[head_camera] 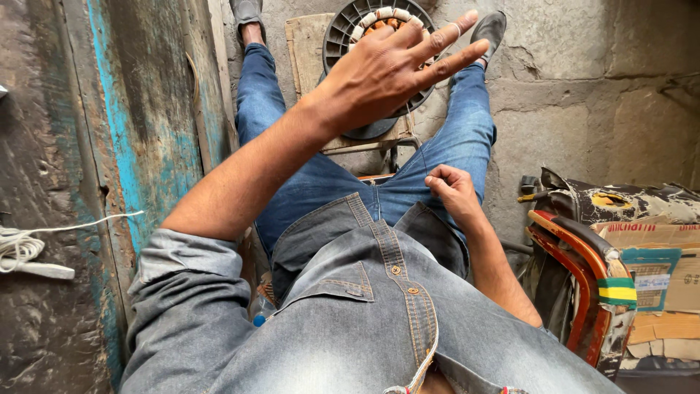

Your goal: The person sits on the floor and threads a white string through the slots of a motor stator placed on a wooden block between their legs. They repeatedly pull the string through the stator slots and tie knots to secure it.

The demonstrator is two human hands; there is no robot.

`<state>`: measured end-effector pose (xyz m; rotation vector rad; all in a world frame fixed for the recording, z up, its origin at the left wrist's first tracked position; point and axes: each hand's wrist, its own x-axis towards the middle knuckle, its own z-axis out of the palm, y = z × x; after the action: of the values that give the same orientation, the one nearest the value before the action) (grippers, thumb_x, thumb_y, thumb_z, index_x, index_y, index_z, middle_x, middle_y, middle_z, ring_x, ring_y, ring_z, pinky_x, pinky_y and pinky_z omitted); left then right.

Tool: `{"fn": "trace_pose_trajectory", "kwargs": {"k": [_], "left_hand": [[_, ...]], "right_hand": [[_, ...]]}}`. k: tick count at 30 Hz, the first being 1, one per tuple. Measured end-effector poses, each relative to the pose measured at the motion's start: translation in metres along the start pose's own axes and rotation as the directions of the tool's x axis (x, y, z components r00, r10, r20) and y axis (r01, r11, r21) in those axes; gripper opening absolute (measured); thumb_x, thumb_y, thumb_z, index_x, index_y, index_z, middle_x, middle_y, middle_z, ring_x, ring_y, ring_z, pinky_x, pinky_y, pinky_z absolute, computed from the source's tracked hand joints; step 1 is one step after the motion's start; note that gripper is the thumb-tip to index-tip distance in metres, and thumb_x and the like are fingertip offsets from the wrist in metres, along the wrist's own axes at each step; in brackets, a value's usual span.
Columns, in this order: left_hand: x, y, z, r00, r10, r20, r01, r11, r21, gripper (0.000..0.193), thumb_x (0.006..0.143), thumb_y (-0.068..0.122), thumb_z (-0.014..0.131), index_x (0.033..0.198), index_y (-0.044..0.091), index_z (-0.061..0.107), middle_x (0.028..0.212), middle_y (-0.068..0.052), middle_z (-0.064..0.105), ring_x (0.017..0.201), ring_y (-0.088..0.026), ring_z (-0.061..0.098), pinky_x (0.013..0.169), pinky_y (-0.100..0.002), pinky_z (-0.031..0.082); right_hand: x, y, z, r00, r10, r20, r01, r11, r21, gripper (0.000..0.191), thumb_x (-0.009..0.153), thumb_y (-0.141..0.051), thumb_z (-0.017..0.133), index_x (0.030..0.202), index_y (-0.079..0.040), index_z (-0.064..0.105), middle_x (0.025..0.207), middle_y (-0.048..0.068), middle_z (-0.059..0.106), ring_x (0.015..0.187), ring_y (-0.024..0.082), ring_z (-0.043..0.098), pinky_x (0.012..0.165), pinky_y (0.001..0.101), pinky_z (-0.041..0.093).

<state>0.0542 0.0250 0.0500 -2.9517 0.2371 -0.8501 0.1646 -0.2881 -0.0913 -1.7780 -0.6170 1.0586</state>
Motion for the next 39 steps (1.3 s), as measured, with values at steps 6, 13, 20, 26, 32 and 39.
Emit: {"fn": "trace_pose_trajectory", "kwargs": {"k": [6,13,20,26,32,39], "left_hand": [[-0.002,-0.013,0.018,0.993,-0.024,-0.113,0.025,1.0,0.006,0.088,0.1,0.022,0.07,0.168,0.023,0.015,0.165,-0.009,0.03,0.137,-0.027,0.05,0.104,-0.039,0.053],[0.001,-0.002,0.027,0.996,-0.075,-0.048,0.074,0.997,-0.035,0.108,0.084,0.019,0.084,0.169,0.021,0.017,0.167,-0.01,0.034,0.142,-0.03,0.043,0.103,-0.046,0.048],[-0.002,-0.004,0.028,0.962,-0.272,-0.031,0.259,0.943,-0.21,0.114,0.075,0.018,0.086,0.165,0.012,0.016,0.158,-0.012,0.038,0.143,-0.034,0.039,0.113,-0.054,0.042],[-0.01,0.013,0.028,0.962,-0.261,-0.078,0.235,0.94,-0.248,0.115,0.073,0.01,0.085,0.165,0.014,0.017,0.165,-0.013,0.029,0.154,-0.035,0.03,0.123,-0.057,0.033],[-0.023,0.025,0.027,0.949,-0.299,-0.102,0.258,0.921,-0.292,0.113,0.077,0.012,0.086,0.166,0.018,0.017,0.172,-0.011,0.021,0.158,-0.034,0.023,0.131,-0.059,0.025],[-0.021,0.029,0.043,0.87,-0.451,-0.197,0.369,0.863,-0.347,0.107,0.079,0.009,0.08,0.167,0.02,0.019,0.167,-0.01,0.028,0.156,-0.033,0.029,0.13,-0.053,0.032]], "right_hand": [[0.002,0.0,0.007,1.0,0.01,0.027,-0.011,1.0,0.023,0.015,0.094,-0.011,0.069,0.082,-0.004,0.066,0.069,-0.007,0.055,0.064,0.003,0.046,0.057,0.0219,0.038],[0.002,0.005,0.014,0.996,0.043,0.081,-0.047,0.998,0.039,0.015,0.095,-0.012,0.069,0.083,-0.004,0.066,0.069,-0.009,0.052,0.063,0.002,0.042,0.055,0.0221,0.034],[-0.001,0.006,-0.001,0.998,-0.03,0.06,0.031,0.999,-0.013,0.015,0.096,-0.012,0.069,0.083,-0.004,0.066,0.072,-0.009,0.054,0.067,0.002,0.045,0.059,0.0214,0.038],[0.0,0.01,-0.001,0.998,0.007,0.062,-0.003,0.998,-0.064,0.015,0.095,-0.013,0.07,0.085,-0.003,0.067,0.07,-0.008,0.053,0.065,0.002,0.044,0.057,0.0223,0.036],[-0.006,0.01,-0.003,0.997,-0.021,0.076,0.031,0.992,-0.125,0.015,0.094,-0.013,0.07,0.084,-0.003,0.066,0.071,-0.009,0.054,0.067,0.001,0.045,0.057,0.0219,0.037],[-0.011,0.007,-0.034,1.0,-0.023,-0.02,0.019,0.984,-0.175,0.012,0.093,-0.011,0.071,0.084,-0.002,0.069,0.07,-0.008,0.054,0.065,0.003,0.044,0.057,0.0226,0.035]]}}
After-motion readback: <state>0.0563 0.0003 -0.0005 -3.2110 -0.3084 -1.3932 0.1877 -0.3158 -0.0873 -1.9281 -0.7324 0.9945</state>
